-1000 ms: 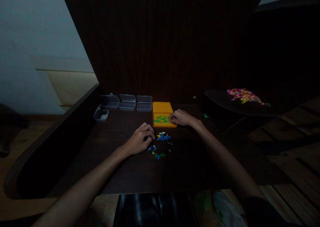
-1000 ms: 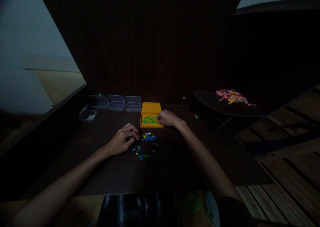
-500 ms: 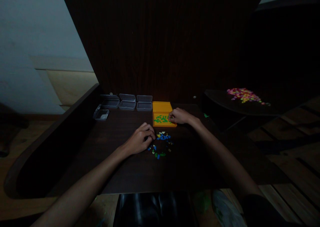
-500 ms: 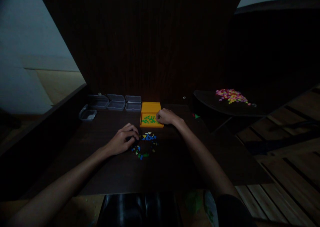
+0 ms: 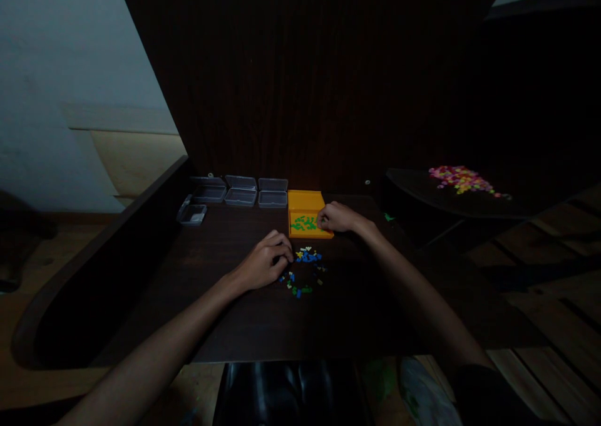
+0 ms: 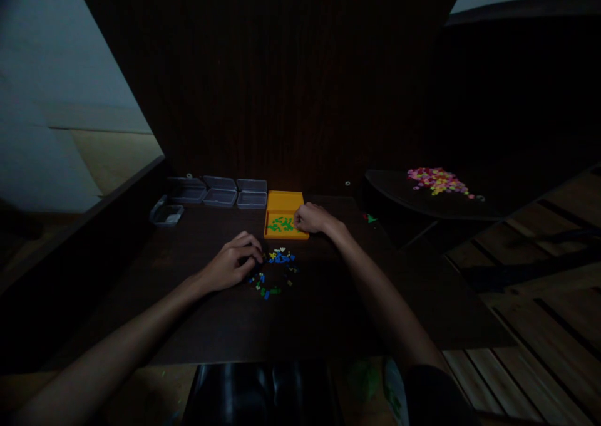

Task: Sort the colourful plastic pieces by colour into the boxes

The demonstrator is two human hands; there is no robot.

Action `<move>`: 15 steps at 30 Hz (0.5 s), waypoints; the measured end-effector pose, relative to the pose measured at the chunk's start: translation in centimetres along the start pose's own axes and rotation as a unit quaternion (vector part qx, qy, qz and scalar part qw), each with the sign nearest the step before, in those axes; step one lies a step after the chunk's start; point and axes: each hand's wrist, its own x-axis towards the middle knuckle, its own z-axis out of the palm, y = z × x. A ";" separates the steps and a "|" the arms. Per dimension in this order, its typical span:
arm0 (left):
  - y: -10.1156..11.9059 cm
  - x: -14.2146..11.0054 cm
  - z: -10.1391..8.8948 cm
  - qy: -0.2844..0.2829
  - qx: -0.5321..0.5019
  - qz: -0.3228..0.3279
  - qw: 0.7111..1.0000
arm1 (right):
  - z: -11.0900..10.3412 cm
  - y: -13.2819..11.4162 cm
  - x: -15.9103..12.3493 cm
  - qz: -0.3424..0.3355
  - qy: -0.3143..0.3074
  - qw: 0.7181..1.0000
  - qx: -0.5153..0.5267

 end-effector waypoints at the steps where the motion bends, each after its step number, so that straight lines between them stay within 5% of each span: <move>1: 0.0 0.0 0.0 -0.001 0.000 -0.001 1.000 | 0.0 -0.1 0.0 0.003 0.002 1.000 0.000; 15: -0.1 0.0 0.0 0.002 0.004 0.008 1.000 | 0.3 0.0 0.2 0.018 0.026 0.999 0.012</move>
